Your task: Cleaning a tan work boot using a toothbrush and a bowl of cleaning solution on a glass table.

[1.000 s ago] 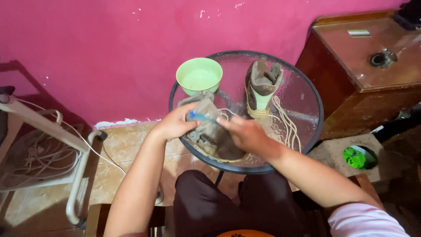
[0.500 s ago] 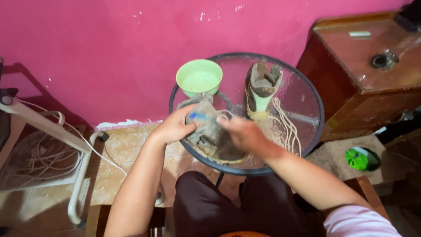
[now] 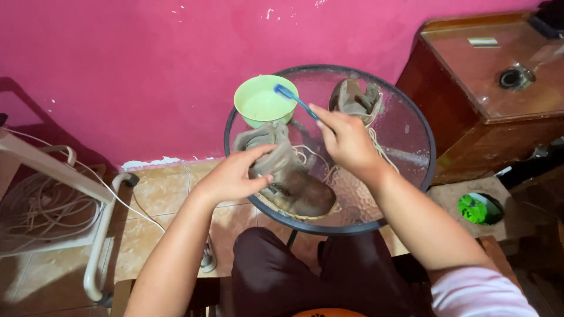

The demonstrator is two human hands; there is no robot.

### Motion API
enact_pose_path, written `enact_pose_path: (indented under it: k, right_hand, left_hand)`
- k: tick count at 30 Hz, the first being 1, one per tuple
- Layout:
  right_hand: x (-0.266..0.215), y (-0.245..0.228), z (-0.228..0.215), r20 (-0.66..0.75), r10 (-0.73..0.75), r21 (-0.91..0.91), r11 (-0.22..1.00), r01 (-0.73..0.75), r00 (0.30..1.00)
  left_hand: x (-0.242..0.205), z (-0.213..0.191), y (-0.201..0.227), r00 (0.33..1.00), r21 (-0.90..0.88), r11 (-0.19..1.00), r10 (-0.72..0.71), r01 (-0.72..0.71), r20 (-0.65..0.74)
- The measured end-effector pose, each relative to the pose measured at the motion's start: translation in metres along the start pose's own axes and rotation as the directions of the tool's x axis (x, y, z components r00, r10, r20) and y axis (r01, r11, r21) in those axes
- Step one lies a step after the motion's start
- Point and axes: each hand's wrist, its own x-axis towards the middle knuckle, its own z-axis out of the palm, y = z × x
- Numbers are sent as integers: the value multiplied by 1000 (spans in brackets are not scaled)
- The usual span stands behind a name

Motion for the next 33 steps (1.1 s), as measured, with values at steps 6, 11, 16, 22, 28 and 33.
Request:
enact_pose_path:
  k: [6,11,16,22,28,33]
  right_hand:
    - [85,43,62,300,111,-594,799,94,947]
    - [134,87,147,479,185,-614,769,176,858]
    - [157,91,210,612,295,-560,816,139,734]
    - [165,51,179,709,359,-564,806,182,606]
    - [150,2,94,660,311,-554,817,163,683]
    - [134,28,66,527,237,-450,893,32,816]
  left_hand:
    - [-16,-4,-20,959,204,941,283,-271,-32]
    - [-36,-1,-84,983,201,979,29,9,-184]
    - [-38,17,-117,967,5,981,-192,196,-170]
    - [-18,22,-128,976,-60,997,-58,46,-211]
    - [11,22,-142,983,-86,996,-50,35,-177]
    - [13,35,-148,953,-121,981,111,-150,-282]
